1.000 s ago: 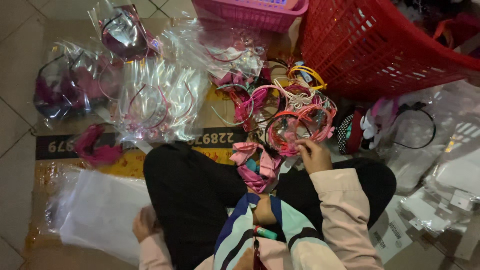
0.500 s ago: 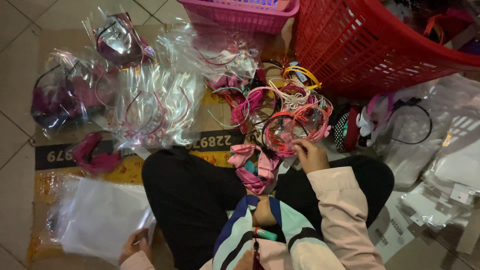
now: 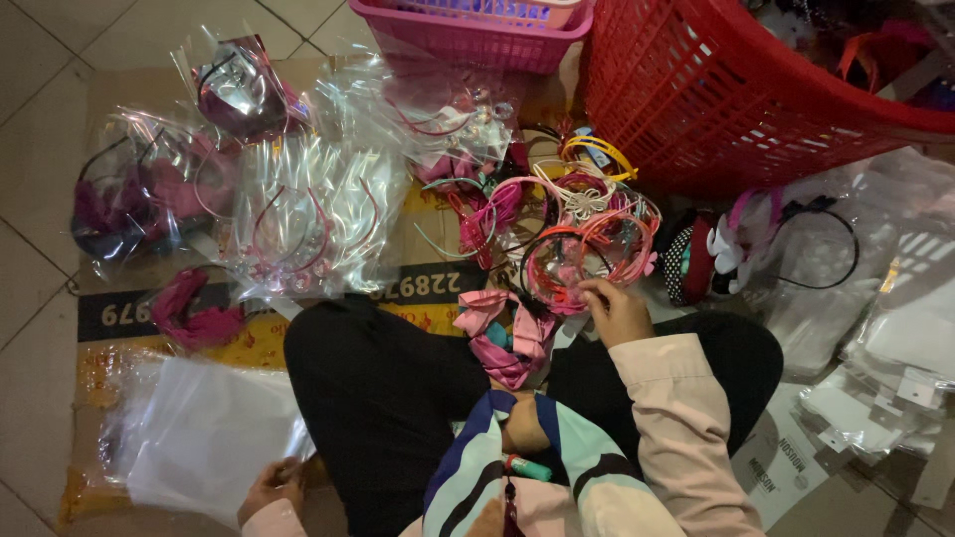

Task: The person packages hair accessories into plastic bags and seals them using an impulse sealer.

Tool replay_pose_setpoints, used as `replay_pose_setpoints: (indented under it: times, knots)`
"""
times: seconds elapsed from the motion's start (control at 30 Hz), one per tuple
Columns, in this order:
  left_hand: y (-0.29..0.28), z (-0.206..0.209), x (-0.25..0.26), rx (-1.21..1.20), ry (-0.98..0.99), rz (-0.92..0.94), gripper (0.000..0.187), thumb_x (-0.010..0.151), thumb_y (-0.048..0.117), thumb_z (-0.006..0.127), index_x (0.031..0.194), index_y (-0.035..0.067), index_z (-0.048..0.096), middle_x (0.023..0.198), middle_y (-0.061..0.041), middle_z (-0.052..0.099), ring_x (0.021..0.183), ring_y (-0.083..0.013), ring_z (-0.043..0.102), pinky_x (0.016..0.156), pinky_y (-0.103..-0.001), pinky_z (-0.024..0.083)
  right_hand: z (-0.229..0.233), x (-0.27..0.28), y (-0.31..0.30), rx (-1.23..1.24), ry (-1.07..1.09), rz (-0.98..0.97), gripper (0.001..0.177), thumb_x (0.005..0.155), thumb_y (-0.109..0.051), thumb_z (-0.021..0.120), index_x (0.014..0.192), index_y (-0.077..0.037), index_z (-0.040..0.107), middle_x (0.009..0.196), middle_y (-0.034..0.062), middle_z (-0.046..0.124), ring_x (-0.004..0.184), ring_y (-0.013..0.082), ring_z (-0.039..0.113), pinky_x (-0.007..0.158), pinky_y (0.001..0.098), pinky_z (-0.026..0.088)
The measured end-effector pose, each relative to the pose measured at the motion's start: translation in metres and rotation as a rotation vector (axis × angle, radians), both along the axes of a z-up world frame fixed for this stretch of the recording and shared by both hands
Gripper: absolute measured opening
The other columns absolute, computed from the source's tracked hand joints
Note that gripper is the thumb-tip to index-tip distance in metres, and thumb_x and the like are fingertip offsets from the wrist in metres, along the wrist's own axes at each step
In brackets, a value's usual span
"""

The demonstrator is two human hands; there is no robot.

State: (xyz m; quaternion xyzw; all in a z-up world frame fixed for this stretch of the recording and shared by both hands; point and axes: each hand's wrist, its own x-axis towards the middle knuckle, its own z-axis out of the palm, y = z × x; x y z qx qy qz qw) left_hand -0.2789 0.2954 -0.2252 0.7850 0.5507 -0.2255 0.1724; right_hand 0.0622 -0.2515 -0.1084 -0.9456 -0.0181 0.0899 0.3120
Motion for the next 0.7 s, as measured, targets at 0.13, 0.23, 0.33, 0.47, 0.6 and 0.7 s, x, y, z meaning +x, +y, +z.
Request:
replay_pose_setpoints:
  times: [0.13,0.23,0.33,0.47,0.6,0.7]
  knots:
    - [-0.003,0.015,0.013,-0.175,-0.147,0.183,0.034,0.082,0.037,0.079,0.115,0.026,0.078,0.111,0.003,0.079,0.111,-0.0169,0.070,0.103,-0.027,0.046,-0.010,-0.001,-0.003,-0.012,-0.045,0.027,0.019,0.100,-0.027,0.062,0.114,-0.021,0.074,0.083,0.0062,0.075,0.069,0.0245,0.069,0.060,0.0381,0.048]
    - [0.004,0.008,0.005,-0.249,-0.323,0.243,0.032,0.085,0.019,0.082,0.117,0.015,0.081,0.112,-0.008,0.080,0.111,-0.0187,0.071,0.099,-0.028,0.048,-0.004,-0.001,-0.002,-0.011,-0.030,0.024,0.020,0.101,-0.027,0.061,0.114,-0.021,0.074,0.079,0.0063,0.072,0.066,0.0242,0.065,0.060,0.0384,0.046]
    - [-0.001,0.019,0.013,-0.050,-0.188,0.166,0.024,0.078,0.038,0.082,0.100,0.029,0.083,0.099,0.001,0.083,0.101,-0.0175,0.075,0.093,-0.028,0.050,0.002,-0.001,0.000,-0.003,-0.022,0.021,0.019,0.100,-0.024,0.063,0.115,-0.019,0.074,0.080,0.0059,0.072,0.066,0.0216,0.065,0.061,0.0367,0.047]
    - [0.013,-0.027,-0.009,0.254,-0.226,-0.094,0.021,0.082,0.045,0.065,0.094,0.036,0.079,0.086,0.004,0.079,0.085,-0.0229,0.074,0.079,-0.029,0.054,0.001,-0.001,0.001,-0.010,-0.049,0.031,0.019,0.101,-0.025,0.064,0.115,-0.017,0.074,0.085,0.0058,0.076,0.067,0.0219,0.068,0.059,0.0361,0.049]
    - [0.003,-0.001,-0.002,-0.082,-0.197,0.074,0.041,0.081,0.044,0.079,0.119,0.029,0.081,0.103,0.000,0.084,0.105,-0.0168,0.075,0.093,-0.028,0.050,0.001,-0.001,0.000,-0.004,-0.007,0.033,0.019,0.101,-0.025,0.062,0.115,-0.019,0.074,0.084,0.0051,0.075,0.069,0.0206,0.069,0.063,0.0351,0.050]
    - [-0.017,0.037,0.014,-0.340,-0.369,0.127,0.039,0.092,0.032,0.074,0.128,0.019,0.079,0.122,-0.012,0.079,0.121,-0.0183,0.068,0.107,-0.029,0.046,-0.006,0.000,-0.002,-0.032,-0.029,0.041,0.019,0.101,-0.028,0.062,0.115,-0.022,0.073,0.074,0.0050,0.072,0.060,0.0217,0.064,0.056,0.0363,0.046]
